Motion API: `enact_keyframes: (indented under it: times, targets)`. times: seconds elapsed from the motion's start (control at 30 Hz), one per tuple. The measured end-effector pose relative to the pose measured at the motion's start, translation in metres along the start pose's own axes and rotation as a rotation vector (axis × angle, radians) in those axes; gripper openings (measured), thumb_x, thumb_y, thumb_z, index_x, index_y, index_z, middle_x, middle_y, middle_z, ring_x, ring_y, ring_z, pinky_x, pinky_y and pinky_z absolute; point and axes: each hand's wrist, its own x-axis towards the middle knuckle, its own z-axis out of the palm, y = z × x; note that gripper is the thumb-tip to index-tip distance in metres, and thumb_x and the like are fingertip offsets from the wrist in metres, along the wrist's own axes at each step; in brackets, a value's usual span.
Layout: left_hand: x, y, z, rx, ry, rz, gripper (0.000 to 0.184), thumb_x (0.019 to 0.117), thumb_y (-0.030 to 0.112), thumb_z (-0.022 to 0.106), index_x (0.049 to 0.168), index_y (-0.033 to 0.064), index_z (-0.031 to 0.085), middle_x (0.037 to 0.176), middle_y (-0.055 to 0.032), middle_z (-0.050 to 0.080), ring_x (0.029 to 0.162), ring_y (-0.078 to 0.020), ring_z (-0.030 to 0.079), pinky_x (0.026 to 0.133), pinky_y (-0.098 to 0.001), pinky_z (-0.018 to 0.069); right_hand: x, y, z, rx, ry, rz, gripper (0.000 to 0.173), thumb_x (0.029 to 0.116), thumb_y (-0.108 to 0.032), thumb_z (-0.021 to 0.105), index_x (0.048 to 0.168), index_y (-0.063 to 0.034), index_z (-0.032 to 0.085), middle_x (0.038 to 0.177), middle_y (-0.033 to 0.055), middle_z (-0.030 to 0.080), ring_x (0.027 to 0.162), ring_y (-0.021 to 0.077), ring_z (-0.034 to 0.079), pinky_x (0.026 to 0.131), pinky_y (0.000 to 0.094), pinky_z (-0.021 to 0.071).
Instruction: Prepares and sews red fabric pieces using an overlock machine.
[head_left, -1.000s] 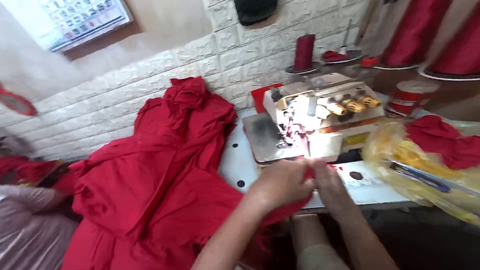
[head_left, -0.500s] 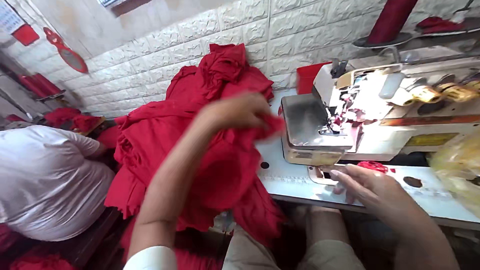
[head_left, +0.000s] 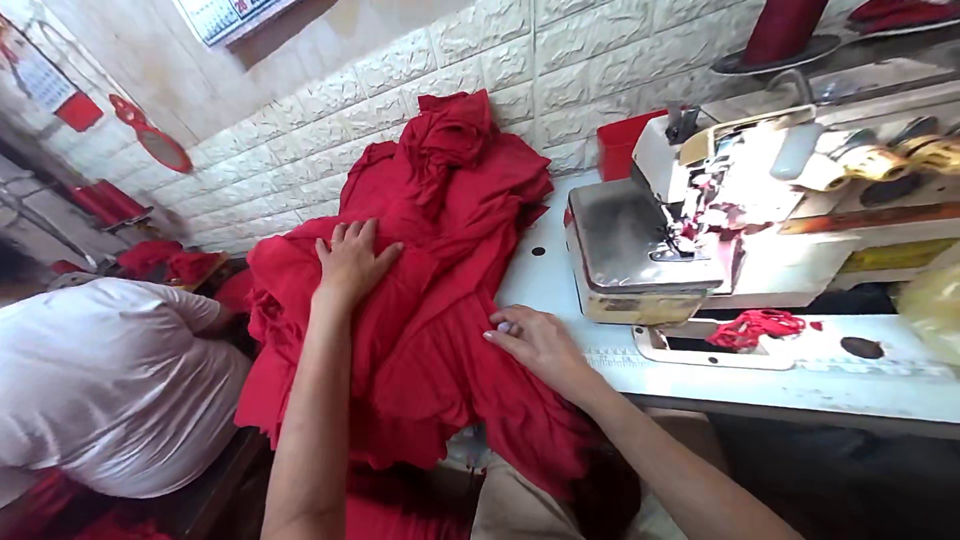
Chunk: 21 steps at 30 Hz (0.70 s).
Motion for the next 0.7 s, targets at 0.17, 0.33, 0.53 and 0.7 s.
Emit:
enact_keyframes:
  times: [0.17,0.33,0.53,0.7]
  targets:
    - [-0.005,-0.008,0.019,-0.012,0.132,0.030,0.069,0.1005,0.060,0.048,0.147,0.0097,0.054,0.150,-0.0183,0.053,0.147,-0.0442,0.036,0.112,-0.0777,0.0179,-0.001,0.000,0.011,0.246,0.271,-0.157,0.018,0.0989,-0.013,0.055,0.097,-0.0018,0.069,0.083,0.0047,0.065,0.070,0.0088,0.061,0.066,0.0247,0.0523]
    - [-0.011,-0.011,0.021,-0.060,0.199,0.050,0.068,0.1004,0.062,0.044,0.143,0.0110,0.059,0.148,-0.0147,0.056,0.147,-0.0400,0.039,0.115,-0.0741,0.0175,-0.037,-0.019,-0.002,0.979,-0.082,0.266,0.031,0.1002,-0.020,0.058,0.125,-0.0024,0.055,0.106,0.0040,0.067,0.095,0.0099,0.067,0.086,0.0297,0.0575]
    - [-0.031,0.006,0.014,-0.071,0.515,0.275,0.036,0.1049,0.028,0.055,0.128,0.0030,0.067,0.137,-0.0197,0.063,0.129,-0.0407,0.056,0.108,-0.0669,0.0332,-0.112,-0.006,-0.026,0.985,-0.353,-0.091,0.013,0.0936,-0.020,0.072,0.107,-0.0195,0.075,0.097,-0.0098,0.076,0.088,-0.0006,0.071,0.078,0.0213,0.0607]
    - [-0.096,0.109,-0.007,-0.546,0.309,0.526,0.036,0.1077,0.026,0.046,0.125,0.0047,0.069,0.122,-0.0105,0.070,0.116,-0.0260,0.062,0.102,-0.0517,0.0434,-0.130,-0.010,-0.058,0.748,-0.352,-0.394,0.014,0.0973,-0.021,0.070,0.096,-0.0078,0.069,0.080,-0.0078,0.070,0.076,-0.0090,0.064,0.068,0.0090,0.0531]
